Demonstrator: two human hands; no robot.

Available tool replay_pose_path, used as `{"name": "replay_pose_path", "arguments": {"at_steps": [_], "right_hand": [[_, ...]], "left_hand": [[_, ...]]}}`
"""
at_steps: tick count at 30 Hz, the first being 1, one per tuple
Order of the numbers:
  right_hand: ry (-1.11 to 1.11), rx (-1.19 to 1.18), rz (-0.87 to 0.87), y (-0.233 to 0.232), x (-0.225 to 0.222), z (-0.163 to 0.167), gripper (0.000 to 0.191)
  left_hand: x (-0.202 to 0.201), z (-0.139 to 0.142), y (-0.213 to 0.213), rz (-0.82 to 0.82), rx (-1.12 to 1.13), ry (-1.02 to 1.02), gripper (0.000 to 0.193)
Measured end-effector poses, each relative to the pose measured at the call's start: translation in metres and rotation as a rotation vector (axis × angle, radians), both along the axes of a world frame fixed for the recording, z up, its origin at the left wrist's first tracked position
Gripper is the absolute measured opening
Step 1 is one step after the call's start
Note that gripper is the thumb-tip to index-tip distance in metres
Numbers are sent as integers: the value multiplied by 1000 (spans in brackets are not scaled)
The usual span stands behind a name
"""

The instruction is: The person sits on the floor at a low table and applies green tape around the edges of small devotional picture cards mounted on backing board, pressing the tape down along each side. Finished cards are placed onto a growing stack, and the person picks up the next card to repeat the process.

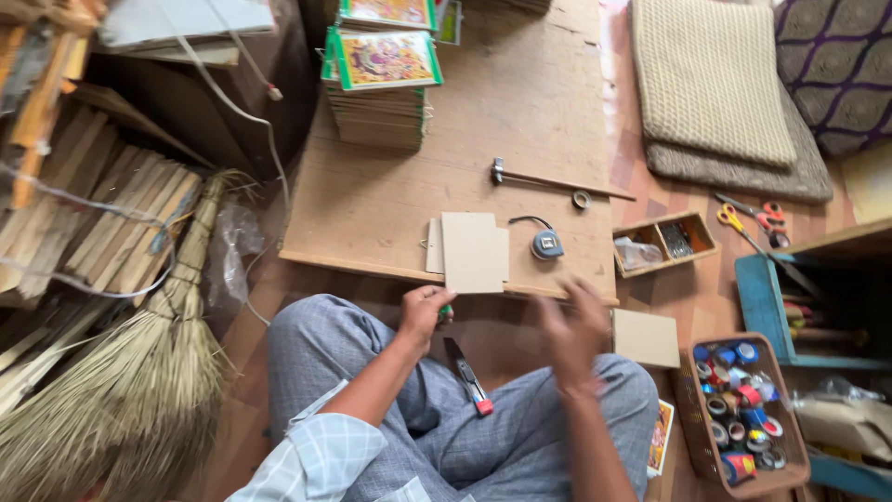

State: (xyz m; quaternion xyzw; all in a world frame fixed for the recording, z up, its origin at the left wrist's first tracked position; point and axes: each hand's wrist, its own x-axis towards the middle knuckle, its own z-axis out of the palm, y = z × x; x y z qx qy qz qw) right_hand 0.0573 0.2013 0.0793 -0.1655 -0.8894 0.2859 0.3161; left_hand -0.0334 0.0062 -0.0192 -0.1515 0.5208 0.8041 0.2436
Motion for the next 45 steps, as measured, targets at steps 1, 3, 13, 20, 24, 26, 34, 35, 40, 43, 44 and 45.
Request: {"name": "replay_pose_path", "arguments": {"at_steps": [1, 3, 13, 20, 24, 26, 34, 35, 40, 43, 44, 45], "right_hand": [[39, -114, -80, 26, 29, 0, 36], [54, -186, -228, 95, 80, -8, 26], [-425, -98, -753, 207, 254, -106, 78], [-281, -110, -839, 200, 253, -111, 69], [-64, 32, -827, 204, 261, -121, 41], [18, -25, -902, 215, 264, -121, 20], [577, -379, -670, 239, 225, -26, 5], [506, -293, -622, 225, 210, -10, 3], [-18, 203, 161, 118, 101, 65, 26], [-116, 487, 612, 41, 48, 87, 35], [-125, 553, 713, 21, 33, 90, 36], [-127, 556, 737, 7, 21, 94, 34]], "left_hand": [[-1, -2, 1, 23, -14, 23, 10], [-2, -10, 12, 94, 13, 82, 7], [17, -34, 42, 99, -164, 61, 20], [28, -35, 45, 210, -213, 166, 22], [28, -37, 47, 229, -209, 208, 22], [28, -39, 45, 247, -219, 246, 20], [29, -13, 38, 212, -344, 541, 12], [30, -4, 38, 208, -450, 644, 11], [56, 58, 29, 71, -686, 1336, 33], [71, 87, 18, -200, -814, 1424, 30], [74, 92, 15, -257, -859, 1367, 20], [73, 93, 11, -318, -896, 1311, 11]]}}
